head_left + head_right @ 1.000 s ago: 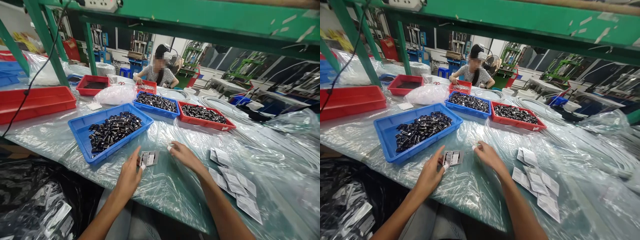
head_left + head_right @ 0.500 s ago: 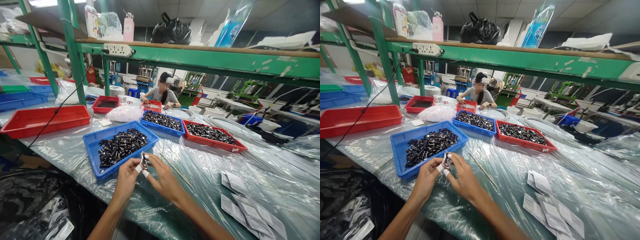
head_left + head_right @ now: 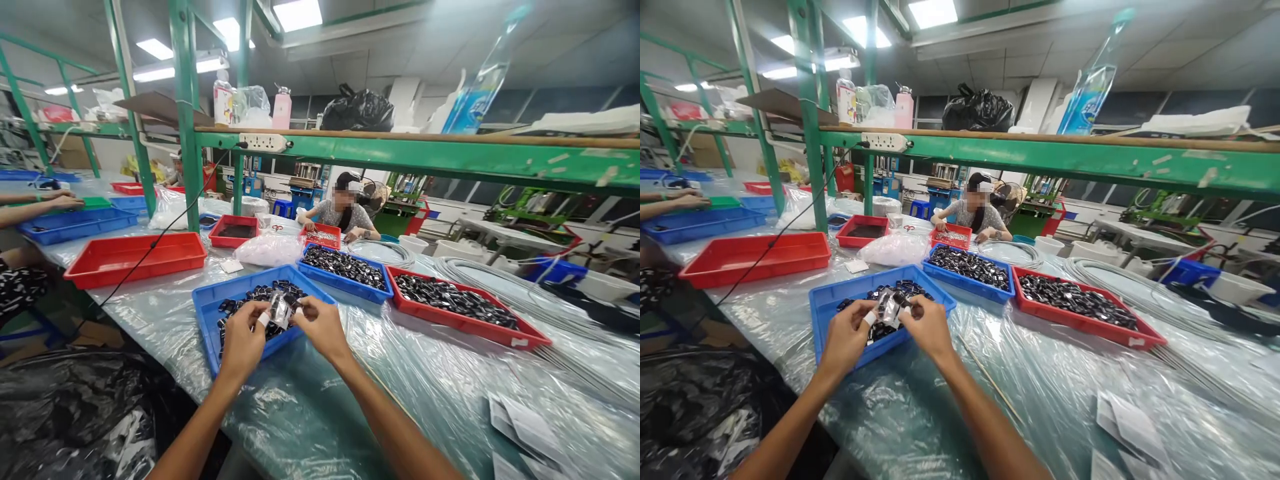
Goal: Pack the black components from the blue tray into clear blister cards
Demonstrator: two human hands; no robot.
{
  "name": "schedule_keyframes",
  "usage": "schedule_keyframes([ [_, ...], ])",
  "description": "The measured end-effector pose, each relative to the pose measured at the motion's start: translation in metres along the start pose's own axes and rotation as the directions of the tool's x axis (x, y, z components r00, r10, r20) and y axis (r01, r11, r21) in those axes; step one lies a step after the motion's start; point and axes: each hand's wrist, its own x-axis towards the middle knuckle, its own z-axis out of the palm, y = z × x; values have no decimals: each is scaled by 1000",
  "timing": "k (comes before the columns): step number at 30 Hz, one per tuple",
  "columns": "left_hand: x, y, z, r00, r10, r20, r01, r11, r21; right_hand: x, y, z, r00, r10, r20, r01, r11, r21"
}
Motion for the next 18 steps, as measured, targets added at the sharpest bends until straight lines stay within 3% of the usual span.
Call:
schedule_keyframes([
  [2, 15, -4, -15, 996, -24, -83, 27, 999, 33, 19, 5, 8, 999, 40, 10, -40, 997, -73],
  [4, 26, -8, -30, 989, -80, -122, 76, 996, -38, 32, 5, 17, 1000, 2, 1, -1, 990, -142],
  [6, 31, -10, -41, 983, -152, -105, 129, 971, -201, 37, -1, 27, 990, -133, 45, 139, 978, -156],
  [8, 31, -9, -46, 978, -205, -37, 177, 914, -365, 34, -9, 36, 941, -301, 157, 323, 934, -149],
  [11, 25, -7, -45, 972, -220, 84, 233, 842, -487, 26, -17, 43, 872, -426, 241, 472, 862, -184],
  [15, 21, -9, -37, 963, -200, 179, 256, 885, -390, 21, -19, 40, 856, -463, 231, 516, 799, -311],
  [18, 22, -13, -32, 974, -156, 165, 205, 916, -345, 18, -20, 35, 853, -462, 242, 520, 781, -345],
])
